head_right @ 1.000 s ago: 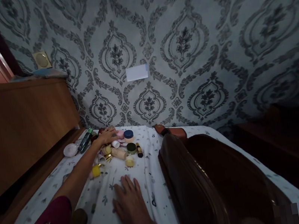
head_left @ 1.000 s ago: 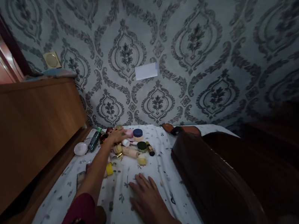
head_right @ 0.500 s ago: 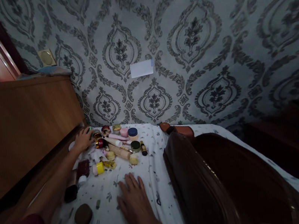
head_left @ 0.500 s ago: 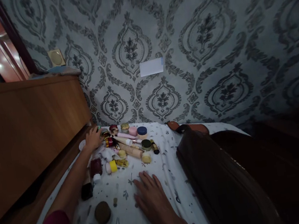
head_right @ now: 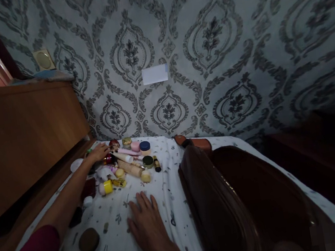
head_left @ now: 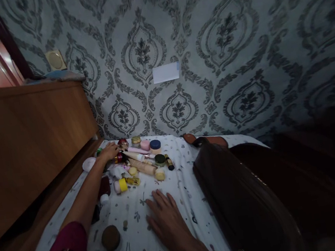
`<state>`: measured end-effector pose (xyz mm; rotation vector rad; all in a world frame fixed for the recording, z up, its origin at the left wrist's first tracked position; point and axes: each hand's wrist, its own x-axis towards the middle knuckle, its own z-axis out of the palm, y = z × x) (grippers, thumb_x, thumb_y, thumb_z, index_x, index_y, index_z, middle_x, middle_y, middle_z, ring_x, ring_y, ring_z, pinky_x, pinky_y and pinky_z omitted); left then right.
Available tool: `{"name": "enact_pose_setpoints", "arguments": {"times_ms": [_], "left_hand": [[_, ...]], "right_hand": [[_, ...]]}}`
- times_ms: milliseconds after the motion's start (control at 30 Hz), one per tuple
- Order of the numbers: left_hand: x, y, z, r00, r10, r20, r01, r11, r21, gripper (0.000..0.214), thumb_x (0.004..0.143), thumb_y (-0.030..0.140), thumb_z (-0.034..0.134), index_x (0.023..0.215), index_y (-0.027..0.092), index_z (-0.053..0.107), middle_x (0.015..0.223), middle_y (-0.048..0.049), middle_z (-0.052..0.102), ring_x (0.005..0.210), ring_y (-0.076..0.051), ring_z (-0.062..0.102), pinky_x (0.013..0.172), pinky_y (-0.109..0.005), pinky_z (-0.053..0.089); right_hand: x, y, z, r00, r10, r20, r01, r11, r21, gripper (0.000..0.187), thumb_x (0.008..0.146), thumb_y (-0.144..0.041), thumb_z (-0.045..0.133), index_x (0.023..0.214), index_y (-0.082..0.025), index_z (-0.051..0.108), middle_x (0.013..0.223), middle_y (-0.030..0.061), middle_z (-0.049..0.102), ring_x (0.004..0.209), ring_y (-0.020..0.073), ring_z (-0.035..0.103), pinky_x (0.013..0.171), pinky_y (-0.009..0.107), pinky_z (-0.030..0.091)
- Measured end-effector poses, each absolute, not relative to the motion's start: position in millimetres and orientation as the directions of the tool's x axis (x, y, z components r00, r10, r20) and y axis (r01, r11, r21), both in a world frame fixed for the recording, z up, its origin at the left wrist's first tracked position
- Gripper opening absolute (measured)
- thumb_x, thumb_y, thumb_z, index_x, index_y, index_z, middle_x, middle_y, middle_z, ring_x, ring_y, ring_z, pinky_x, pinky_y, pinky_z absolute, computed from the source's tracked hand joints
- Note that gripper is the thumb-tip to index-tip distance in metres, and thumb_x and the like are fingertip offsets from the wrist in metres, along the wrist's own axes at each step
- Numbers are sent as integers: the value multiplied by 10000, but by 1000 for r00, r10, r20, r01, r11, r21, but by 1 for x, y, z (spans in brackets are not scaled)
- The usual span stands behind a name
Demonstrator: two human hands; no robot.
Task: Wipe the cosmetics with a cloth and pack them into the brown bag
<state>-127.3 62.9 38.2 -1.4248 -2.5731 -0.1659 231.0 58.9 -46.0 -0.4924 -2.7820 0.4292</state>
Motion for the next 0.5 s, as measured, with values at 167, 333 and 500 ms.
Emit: {"name": "enact_pose_setpoints", "arguments": {"times_ms": [167, 333, 500], "left_hand": [[-96, 88, 40, -588, 781, 208, 795, 606, -26, 385, 922, 322, 445, 1058, 67, 700, 1166, -286, 632, 1195, -433, 533, 1000, -631, 320], [-26, 134, 22, -409, 901, 144, 912, 409, 33, 599, 945, 558, 378, 1456, 248, 403, 1475, -147, 470, 1357, -323, 427, 1078, -468, 343], [19, 166, 6, -282, 958, 47, 955, 275, 114, 820, 879, 739, 323, 1551, 313, 126, 1601, -136, 266, 1413, -378, 339, 1074, -574, 329]], "right_hand": [[232, 57, -40, -907, 376, 188, 292, 885, -362, 418, 948, -313, 510, 1348, -201, 556, 1493, 145, 458, 1441, 311, 325, 1176, 552, 247], [232, 57, -35, -909, 382, 166, 294, 871, -392, 412, 954, -316, 502, 1344, -196, 559, 1501, 156, 445, 1443, 307, 321, 1181, 545, 229], [232, 56, -38, -905, 380, 192, 296, 886, -357, 397, 949, -297, 507, 1327, -189, 568, 1477, 154, 475, 1438, 309, 331, 1177, 541, 237]]}}
